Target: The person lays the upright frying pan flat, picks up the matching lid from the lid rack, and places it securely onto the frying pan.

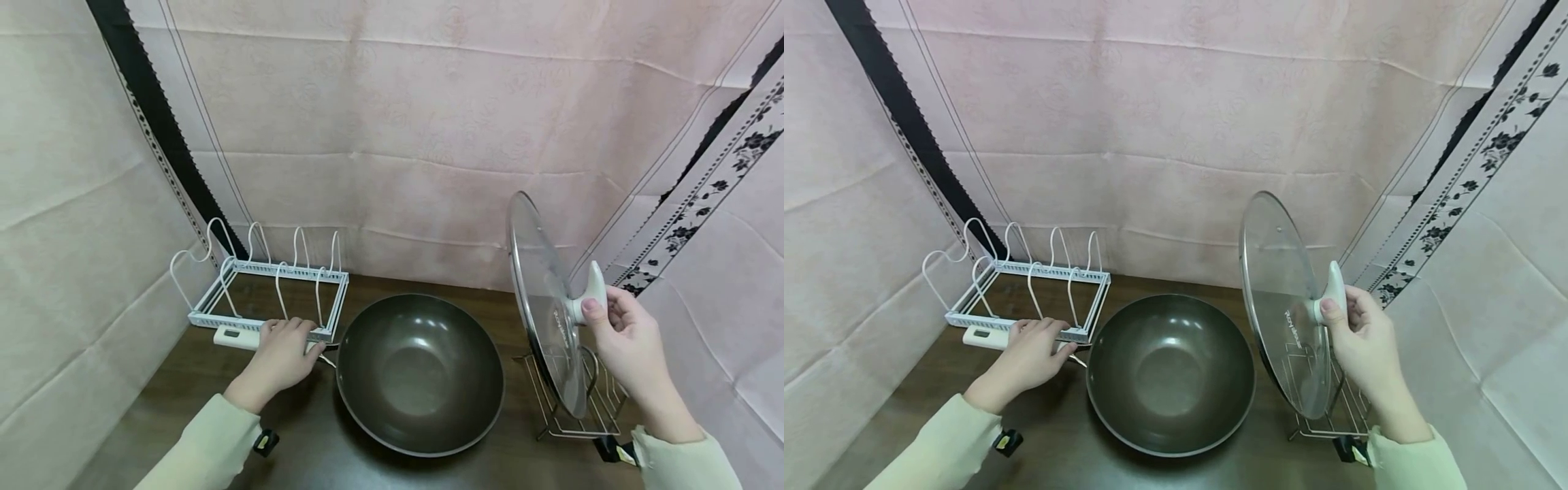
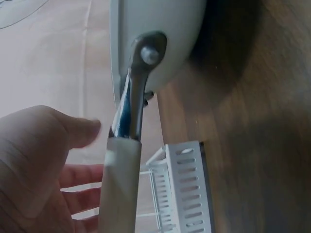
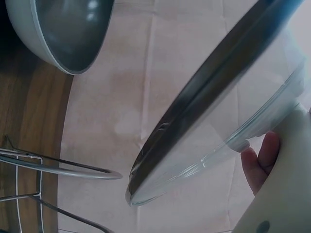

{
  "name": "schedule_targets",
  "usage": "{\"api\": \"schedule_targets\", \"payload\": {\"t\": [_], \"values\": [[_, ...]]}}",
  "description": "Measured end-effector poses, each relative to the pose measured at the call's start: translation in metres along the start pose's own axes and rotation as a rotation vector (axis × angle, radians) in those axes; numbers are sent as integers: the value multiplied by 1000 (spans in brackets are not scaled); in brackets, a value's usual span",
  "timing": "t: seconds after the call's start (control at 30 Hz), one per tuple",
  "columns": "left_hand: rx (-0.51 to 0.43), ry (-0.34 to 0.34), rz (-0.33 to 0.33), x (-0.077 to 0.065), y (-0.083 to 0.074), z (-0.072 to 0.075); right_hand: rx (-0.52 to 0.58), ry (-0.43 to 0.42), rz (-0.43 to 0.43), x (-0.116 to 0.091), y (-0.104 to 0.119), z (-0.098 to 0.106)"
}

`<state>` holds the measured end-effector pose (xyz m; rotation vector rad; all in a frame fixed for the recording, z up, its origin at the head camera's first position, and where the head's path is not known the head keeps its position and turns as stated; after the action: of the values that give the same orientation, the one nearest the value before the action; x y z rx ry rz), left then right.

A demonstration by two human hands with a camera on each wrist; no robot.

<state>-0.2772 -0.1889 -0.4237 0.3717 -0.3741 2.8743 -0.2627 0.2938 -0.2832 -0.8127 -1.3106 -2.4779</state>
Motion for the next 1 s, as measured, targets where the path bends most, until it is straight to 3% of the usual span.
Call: {"api": "schedule_targets", "payload": {"t": [0.33,0.5,0.63,1.0], "values": [[12,36,-87,-10,12,-14,-5,83,53,3,2,-19],[-2,1,-103,-12,14,-14,1,142,84,2,8,-32],[-1,-20,-114,-12,15,-14,-55,167,122,1,16,-39],[-5,-38,-117,-12,14,-16,-310,181,395,-4,45,-57]]}}
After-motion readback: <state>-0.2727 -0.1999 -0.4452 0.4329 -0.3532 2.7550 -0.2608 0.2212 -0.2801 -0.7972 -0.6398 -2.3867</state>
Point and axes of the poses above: each hand's wrist, its own x-axis towards the middle knuckle, its own z-axis out of the back of the hand, y = z × x, the point moved 9 cm from there along x, towards the middle knuckle, and after that the axes turned 1 degree about -z, right-handed, at the moved point
